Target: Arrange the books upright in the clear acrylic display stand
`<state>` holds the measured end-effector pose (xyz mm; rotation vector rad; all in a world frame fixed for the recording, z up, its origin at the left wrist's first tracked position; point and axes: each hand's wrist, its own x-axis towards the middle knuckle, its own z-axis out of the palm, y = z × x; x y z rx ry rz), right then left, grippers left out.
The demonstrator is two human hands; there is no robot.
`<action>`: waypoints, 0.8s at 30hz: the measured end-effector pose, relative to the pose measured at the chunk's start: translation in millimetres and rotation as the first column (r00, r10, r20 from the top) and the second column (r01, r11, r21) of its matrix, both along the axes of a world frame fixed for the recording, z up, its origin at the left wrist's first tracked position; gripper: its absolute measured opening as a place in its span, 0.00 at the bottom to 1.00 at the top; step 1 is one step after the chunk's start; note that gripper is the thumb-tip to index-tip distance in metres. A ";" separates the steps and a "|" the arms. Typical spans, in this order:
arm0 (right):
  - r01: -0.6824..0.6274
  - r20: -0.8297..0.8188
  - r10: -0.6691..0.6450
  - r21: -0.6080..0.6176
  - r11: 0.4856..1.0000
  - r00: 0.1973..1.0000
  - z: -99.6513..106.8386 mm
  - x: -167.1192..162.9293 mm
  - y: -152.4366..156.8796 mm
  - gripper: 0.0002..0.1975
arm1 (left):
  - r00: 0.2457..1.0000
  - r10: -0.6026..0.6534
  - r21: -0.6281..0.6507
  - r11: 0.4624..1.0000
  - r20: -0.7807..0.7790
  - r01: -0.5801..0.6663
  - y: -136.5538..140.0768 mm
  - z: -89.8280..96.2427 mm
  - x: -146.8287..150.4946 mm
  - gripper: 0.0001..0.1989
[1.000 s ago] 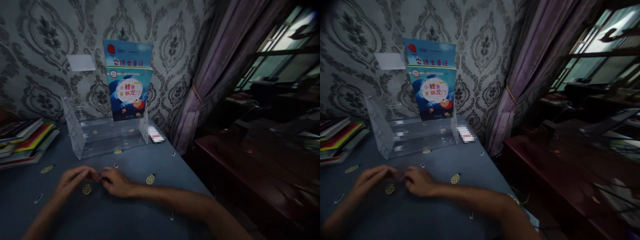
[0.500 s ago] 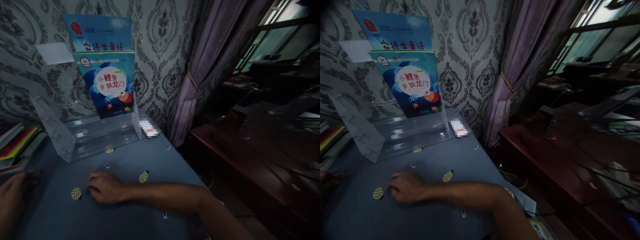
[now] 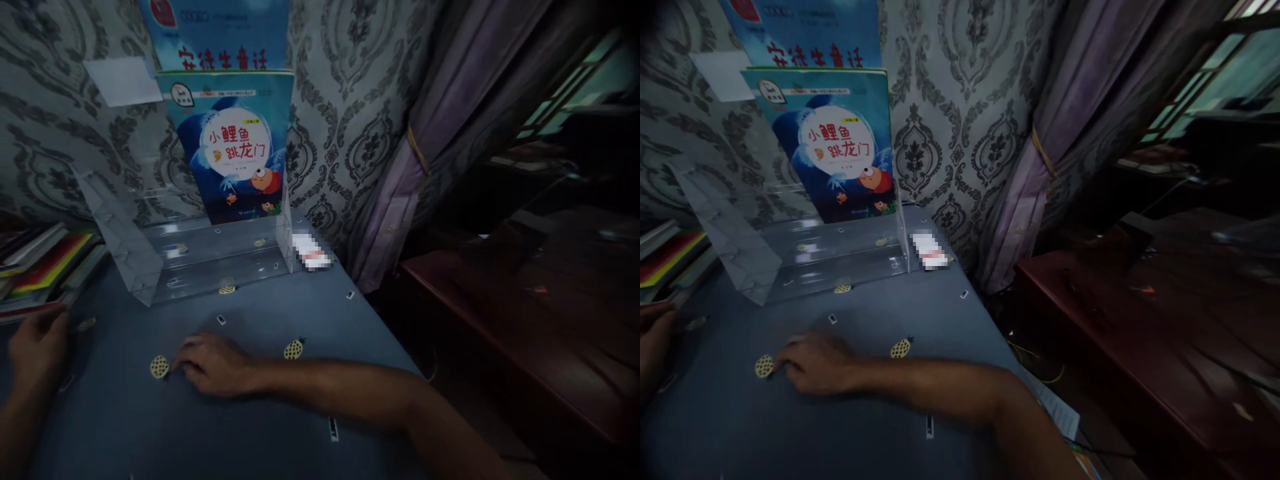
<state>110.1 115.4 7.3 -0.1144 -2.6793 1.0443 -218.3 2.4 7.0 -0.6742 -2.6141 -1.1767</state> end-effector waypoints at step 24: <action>-0.047 -0.230 -0.007 -0.232 0.972 0.973 -17.5 -1.1 2.4 0.14 | 0.927 0.094 0.051 0.995 -0.362 -0.081 14.5 40.8 -18.4 0.18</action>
